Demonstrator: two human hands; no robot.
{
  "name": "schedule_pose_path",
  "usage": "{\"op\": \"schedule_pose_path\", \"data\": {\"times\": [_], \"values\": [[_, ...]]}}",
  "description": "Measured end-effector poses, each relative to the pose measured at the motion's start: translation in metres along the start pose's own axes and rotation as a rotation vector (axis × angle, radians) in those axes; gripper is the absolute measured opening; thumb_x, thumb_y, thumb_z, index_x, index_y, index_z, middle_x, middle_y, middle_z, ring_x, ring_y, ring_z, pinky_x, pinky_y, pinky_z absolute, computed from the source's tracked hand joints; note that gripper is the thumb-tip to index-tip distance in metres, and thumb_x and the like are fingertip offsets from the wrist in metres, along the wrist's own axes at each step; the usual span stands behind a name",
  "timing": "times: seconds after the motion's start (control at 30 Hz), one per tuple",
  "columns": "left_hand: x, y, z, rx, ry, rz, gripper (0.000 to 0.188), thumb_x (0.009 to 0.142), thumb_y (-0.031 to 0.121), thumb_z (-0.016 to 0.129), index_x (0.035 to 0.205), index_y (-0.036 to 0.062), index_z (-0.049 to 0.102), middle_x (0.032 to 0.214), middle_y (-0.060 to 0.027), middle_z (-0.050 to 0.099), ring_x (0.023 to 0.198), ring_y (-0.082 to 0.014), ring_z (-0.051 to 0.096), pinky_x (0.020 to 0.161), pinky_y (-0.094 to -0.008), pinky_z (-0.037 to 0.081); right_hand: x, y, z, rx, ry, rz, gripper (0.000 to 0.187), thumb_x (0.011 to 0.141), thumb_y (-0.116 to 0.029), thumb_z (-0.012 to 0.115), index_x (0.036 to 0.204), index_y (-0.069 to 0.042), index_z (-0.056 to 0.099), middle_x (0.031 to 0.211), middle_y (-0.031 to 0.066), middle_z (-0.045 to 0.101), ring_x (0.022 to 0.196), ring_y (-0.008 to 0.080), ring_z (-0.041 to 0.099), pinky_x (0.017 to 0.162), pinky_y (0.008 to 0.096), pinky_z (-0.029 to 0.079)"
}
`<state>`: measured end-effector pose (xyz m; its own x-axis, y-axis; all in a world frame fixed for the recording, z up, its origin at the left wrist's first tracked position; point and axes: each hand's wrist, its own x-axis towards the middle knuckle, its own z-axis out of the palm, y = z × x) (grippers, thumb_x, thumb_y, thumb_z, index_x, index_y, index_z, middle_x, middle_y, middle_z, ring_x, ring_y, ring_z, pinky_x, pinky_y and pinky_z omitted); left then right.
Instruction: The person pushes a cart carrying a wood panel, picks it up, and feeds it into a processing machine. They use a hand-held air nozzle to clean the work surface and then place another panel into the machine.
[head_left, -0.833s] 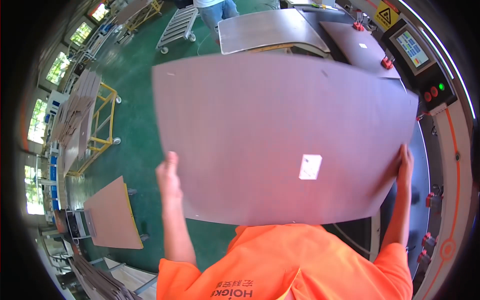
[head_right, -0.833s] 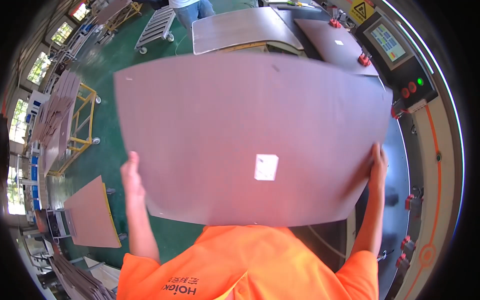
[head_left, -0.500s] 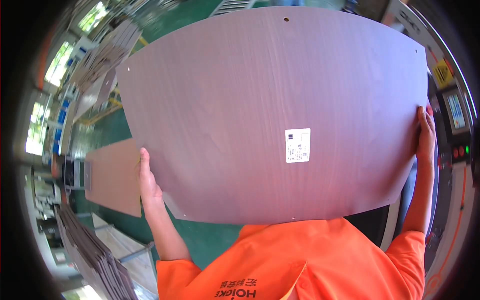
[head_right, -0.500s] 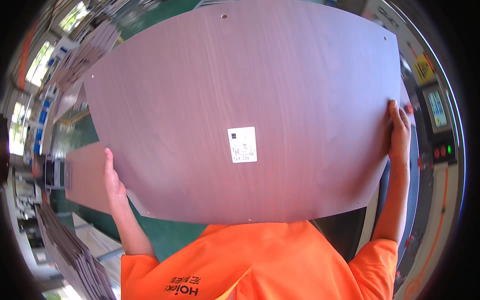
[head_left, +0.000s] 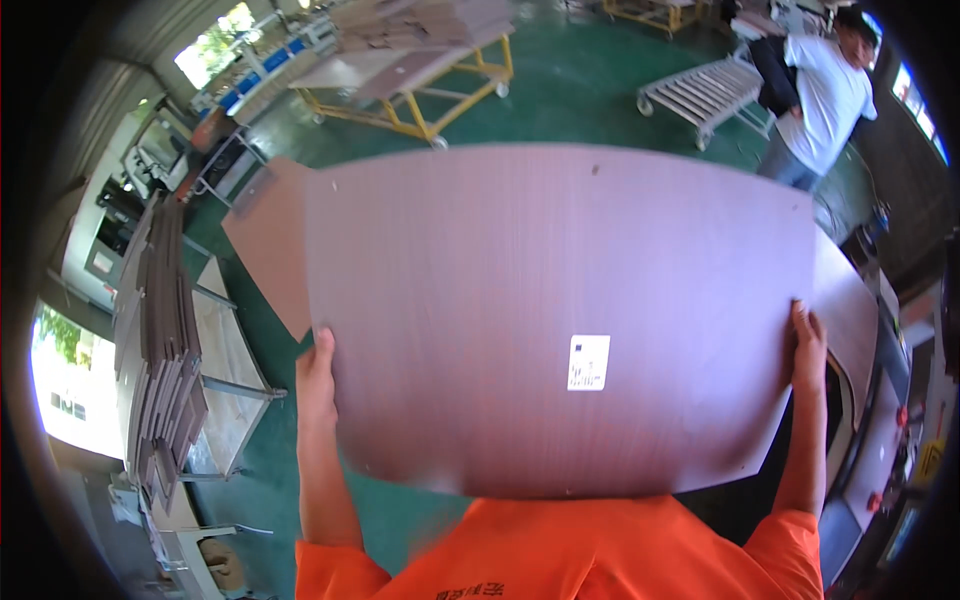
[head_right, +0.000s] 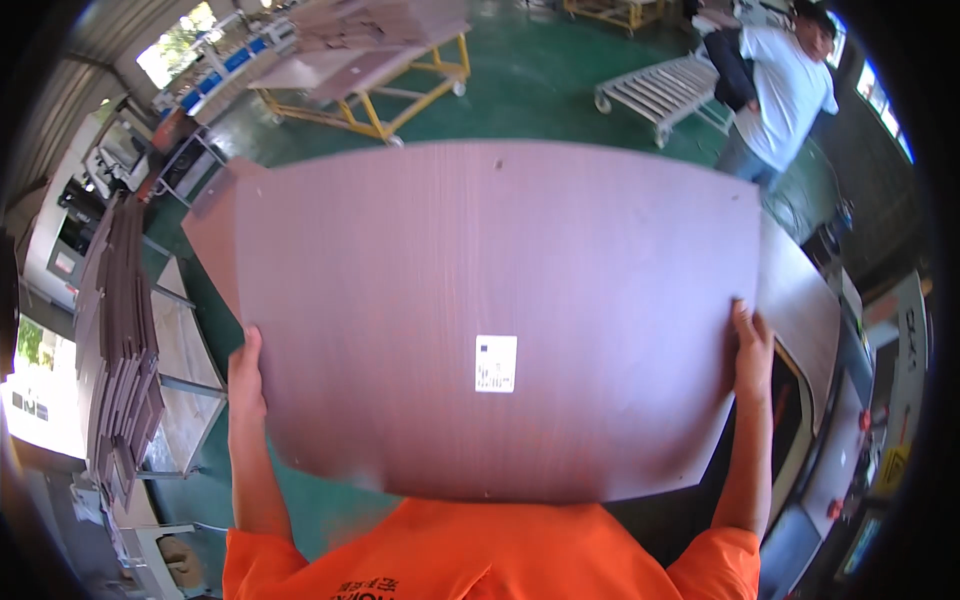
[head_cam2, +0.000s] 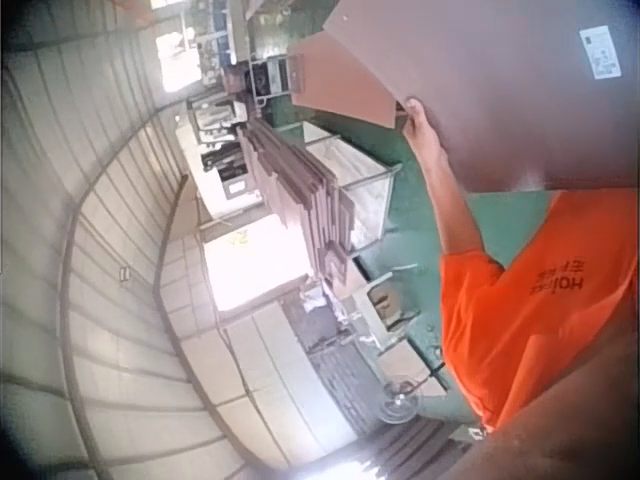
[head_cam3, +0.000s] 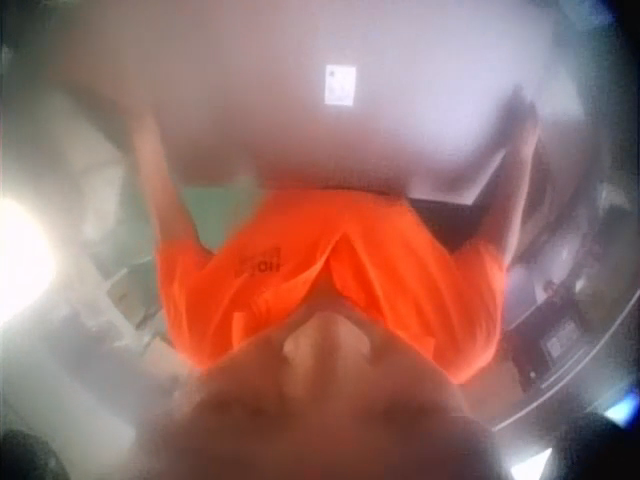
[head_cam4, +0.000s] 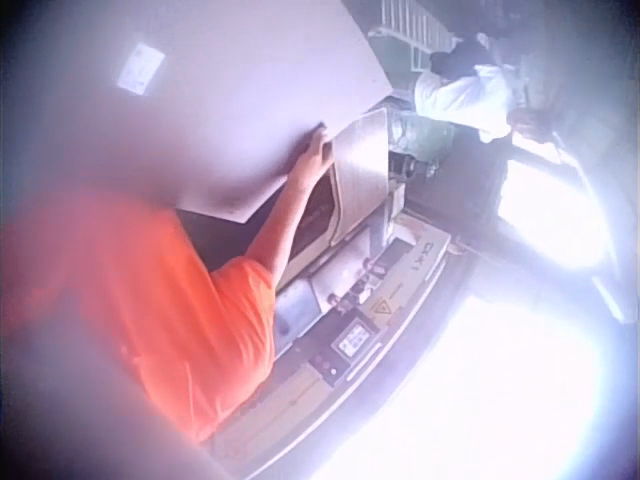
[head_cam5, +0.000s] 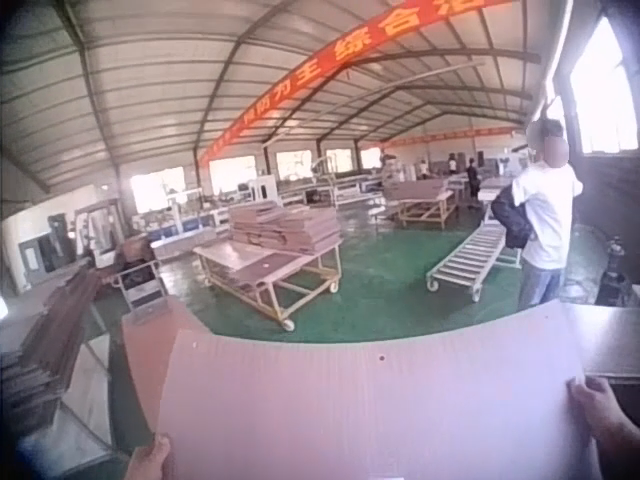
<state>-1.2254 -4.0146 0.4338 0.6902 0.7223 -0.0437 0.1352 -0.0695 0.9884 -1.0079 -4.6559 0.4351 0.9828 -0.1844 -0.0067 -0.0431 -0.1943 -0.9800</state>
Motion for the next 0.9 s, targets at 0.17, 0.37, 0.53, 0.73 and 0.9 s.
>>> {"op": "schedule_pose_path", "data": {"times": [0.17, 0.37, 0.53, 0.73, 0.9], "values": [[0.051, 0.004, 0.022, 0.034, 0.085, -0.101, 0.058, 0.093, 0.045, 0.06, 0.115, -0.0088, 0.061, 0.111, -0.0113, 0.064, 0.098, -0.0178, 0.06, 0.086, -0.0316, 0.048, 0.099, 0.004, 0.102, -0.064, -0.125, 0.05, 0.034, 0.093, -0.03, 0.061, 0.096, 0.003, 0.063, 0.087, 0.0004, 0.061, 0.079, 0.0082, 0.051, 0.072, 0.0245, 0.043], [0.124, -0.031, 0.0, -0.001, 0.07, -0.049, 0.051, 0.097, 0.037, 0.052, 0.113, -0.0104, 0.061, 0.107, -0.0165, 0.065, 0.095, -0.0226, 0.062, 0.086, -0.0336, 0.05, 0.205, -0.022, 0.204, -0.276, -0.232, 0.09, 0.043, 0.088, -0.037, 0.064, 0.091, 0.006, 0.064, 0.077, 0.007, 0.064, 0.07, 0.0149, 0.057, 0.062, 0.0353, 0.048], [0.126, 0.017, 0.059, 0.154, 0.139, -0.242, 0.048, 0.095, 0.047, 0.051, 0.13, 0.0135, 0.055, 0.124, -0.0181, 0.059, 0.112, -0.0272, 0.057, 0.097, -0.0436, 0.044, 0.269, -0.054, 0.245, -0.334, -0.316, 0.025, 0.059, 0.085, -0.051, 0.062, 0.096, 0.007, 0.064, 0.092, 0.0211, 0.067, 0.089, 0.0304, 0.066, 0.081, 0.0384, 0.05], [0.232, 0.055, 0.132, 0.02, 0.064, -0.206, 0.053, 0.088, 0.036, 0.054, 0.125, -0.0023, 0.054, 0.111, -0.016, 0.062, 0.101, -0.0307, 0.058, 0.086, -0.0463, 0.047, 0.324, -0.066, 0.306, -0.376, -0.307, -0.054, 0.058, 0.084, -0.051, 0.063, 0.097, 0.005, 0.064, 0.096, 0.0211, 0.067, 0.093, 0.0299, 0.065, 0.082, 0.0397, 0.049], [0.384, -0.058, 0.088, 0.056, 0.1, -0.146, 0.053, 0.092, 0.04, 0.059, 0.108, -0.0098, 0.062, 0.1, -0.0124, 0.064, 0.089, -0.0178, 0.057, 0.079, -0.0343, 0.048, 0.37, -0.028, 0.303, -0.227, -0.24, 0.08, 0.035, 0.087, -0.035, 0.066, 0.08, -0.001, 0.062, 0.066, 0.0011, 0.058, 0.059, 0.0149, 0.053, 0.052, 0.034, 0.044]]}}
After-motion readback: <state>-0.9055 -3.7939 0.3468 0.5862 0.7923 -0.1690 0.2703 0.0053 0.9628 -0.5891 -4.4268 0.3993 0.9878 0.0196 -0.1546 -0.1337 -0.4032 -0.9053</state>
